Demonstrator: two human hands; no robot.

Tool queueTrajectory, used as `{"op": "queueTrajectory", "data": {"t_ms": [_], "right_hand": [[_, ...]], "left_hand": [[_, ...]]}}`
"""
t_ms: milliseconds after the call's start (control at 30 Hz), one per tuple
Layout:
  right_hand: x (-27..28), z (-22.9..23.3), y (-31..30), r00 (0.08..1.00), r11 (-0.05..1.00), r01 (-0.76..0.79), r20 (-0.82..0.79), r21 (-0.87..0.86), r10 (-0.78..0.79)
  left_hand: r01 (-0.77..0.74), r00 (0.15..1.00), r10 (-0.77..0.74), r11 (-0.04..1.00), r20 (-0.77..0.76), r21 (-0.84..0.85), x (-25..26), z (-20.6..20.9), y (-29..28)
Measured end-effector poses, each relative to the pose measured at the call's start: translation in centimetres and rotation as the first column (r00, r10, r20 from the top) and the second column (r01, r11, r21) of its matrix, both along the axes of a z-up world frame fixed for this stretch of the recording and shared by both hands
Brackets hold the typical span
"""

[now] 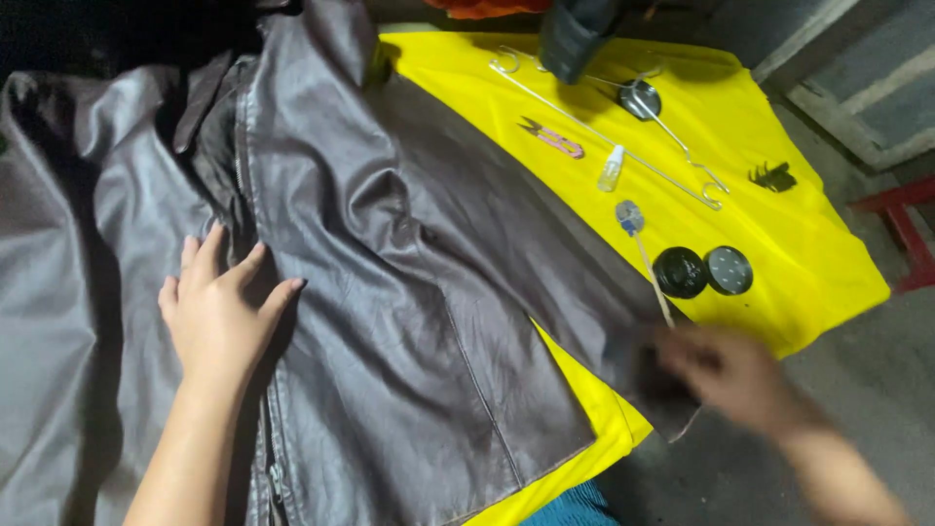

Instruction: The person cleans a brown leather jacket laid on a yellow table. They apply a liquid with a small bottle, rub the surface with a sponge, use a brush to spread the treatment, and dry the area with a hair dryer. The process is repeated on different sections of the jacket.

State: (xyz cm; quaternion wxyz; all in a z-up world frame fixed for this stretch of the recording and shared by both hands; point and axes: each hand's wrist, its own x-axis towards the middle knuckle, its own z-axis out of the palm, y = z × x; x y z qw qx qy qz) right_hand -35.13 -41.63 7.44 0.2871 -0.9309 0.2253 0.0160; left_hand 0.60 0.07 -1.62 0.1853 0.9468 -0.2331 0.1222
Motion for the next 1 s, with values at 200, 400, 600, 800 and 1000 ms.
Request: {"op": "queueTrajectory", "data": {"t_ms": [200,400,600,800,1000], "right_hand": [[15.7,-1.0,-8.0,0.881,0.958,0.263,0.376,0.118,-0.288],[21.3,-6.0,-10.9,0.919,0.937,0.272,0.23,0.219,-0.32],[13.3,-2.0,-12.8,0.824,0.951,0.308,0.499,0.002,-0.268],[2.9,-2.0,-10.9,0.887,0.879,0.429,0.285,-0.21,-0.364],[1.3,-4.2,-3.9,0.872,0.884,0.411,-0.186,-0.224,-0.452]], "left_hand": [[-0.034,0.999,0.034,0.999,-0.026,-0.004,0.1,-0.1,0.0],[-0.036,0.999,0.036,0.999,0.005,0.023,0.3,-0.4,0.2],[-0.025,0.999,0.026,0.999,-0.038,0.035,0.0,0.3,0.0],[-0.016,1.0,0.017,0.999,-0.023,0.043,0.1,-0.1,0.3],[-0.019,0.997,0.023,0.999,-0.067,0.051,-0.2,0.5,0.0]]}}
